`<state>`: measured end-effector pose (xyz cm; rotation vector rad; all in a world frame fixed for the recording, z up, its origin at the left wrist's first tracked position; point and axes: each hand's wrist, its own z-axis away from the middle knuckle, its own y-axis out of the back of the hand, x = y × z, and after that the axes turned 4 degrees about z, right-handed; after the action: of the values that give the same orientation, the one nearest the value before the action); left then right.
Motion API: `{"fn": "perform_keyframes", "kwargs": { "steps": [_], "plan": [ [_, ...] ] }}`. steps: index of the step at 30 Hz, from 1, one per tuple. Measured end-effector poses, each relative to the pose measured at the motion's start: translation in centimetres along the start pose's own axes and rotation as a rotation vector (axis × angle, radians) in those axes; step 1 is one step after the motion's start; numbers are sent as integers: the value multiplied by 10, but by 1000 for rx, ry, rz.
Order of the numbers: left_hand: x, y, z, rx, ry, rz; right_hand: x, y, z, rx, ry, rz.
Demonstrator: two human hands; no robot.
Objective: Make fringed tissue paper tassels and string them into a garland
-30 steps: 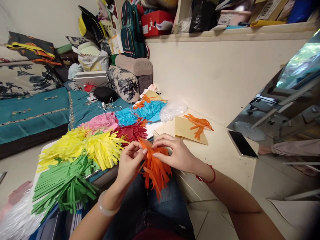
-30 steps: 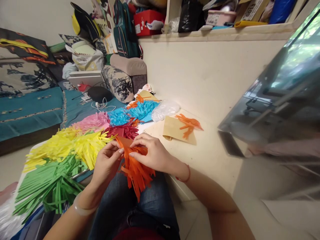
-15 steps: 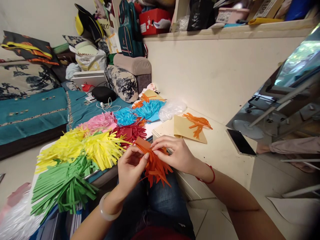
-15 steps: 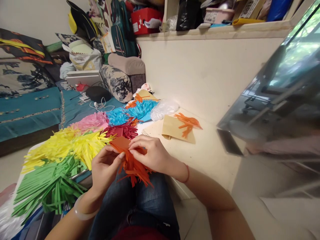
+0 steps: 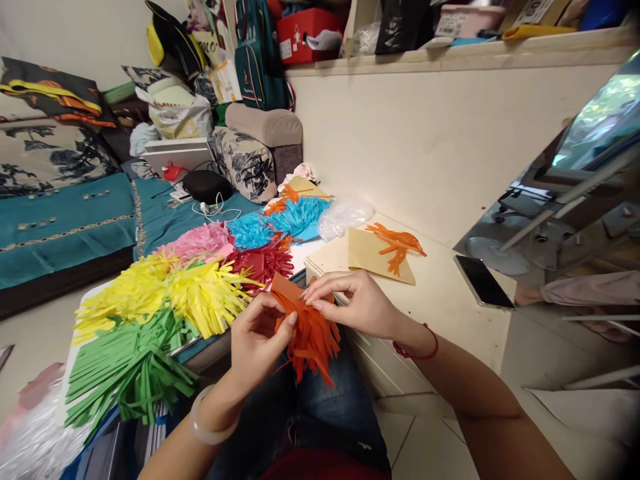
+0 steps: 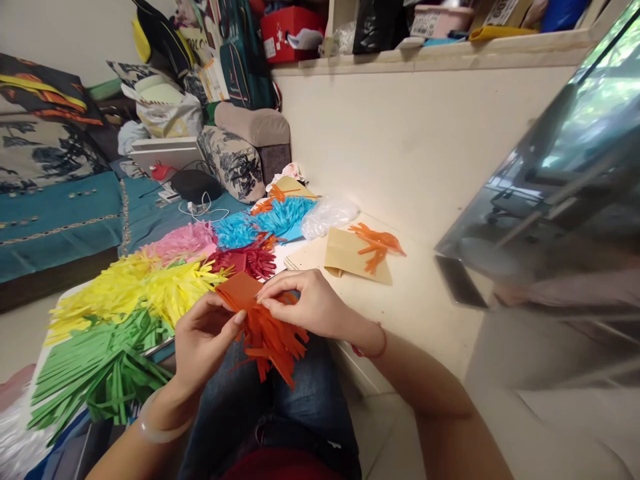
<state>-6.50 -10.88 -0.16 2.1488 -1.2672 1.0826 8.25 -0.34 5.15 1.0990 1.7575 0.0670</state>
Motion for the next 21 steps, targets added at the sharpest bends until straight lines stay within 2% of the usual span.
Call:
{"fn": "perform_keyframes", "kwargs": {
  "steps": [4, 8, 13, 21],
  "plan": [
    [-6, 0, 5, -24, -67, -56, -8, -4, 5, 43, 12, 96],
    [-11, 0, 10, -28, -83, -97, -8, -5, 6, 40, 39, 50],
    [-3, -3, 6, -10, -51, -46, -3, -3, 4, 15, 60, -25],
    [-1, -2, 2, 60, 50, 97, -6, 3, 3, -45, 78, 62]
  ]
}}
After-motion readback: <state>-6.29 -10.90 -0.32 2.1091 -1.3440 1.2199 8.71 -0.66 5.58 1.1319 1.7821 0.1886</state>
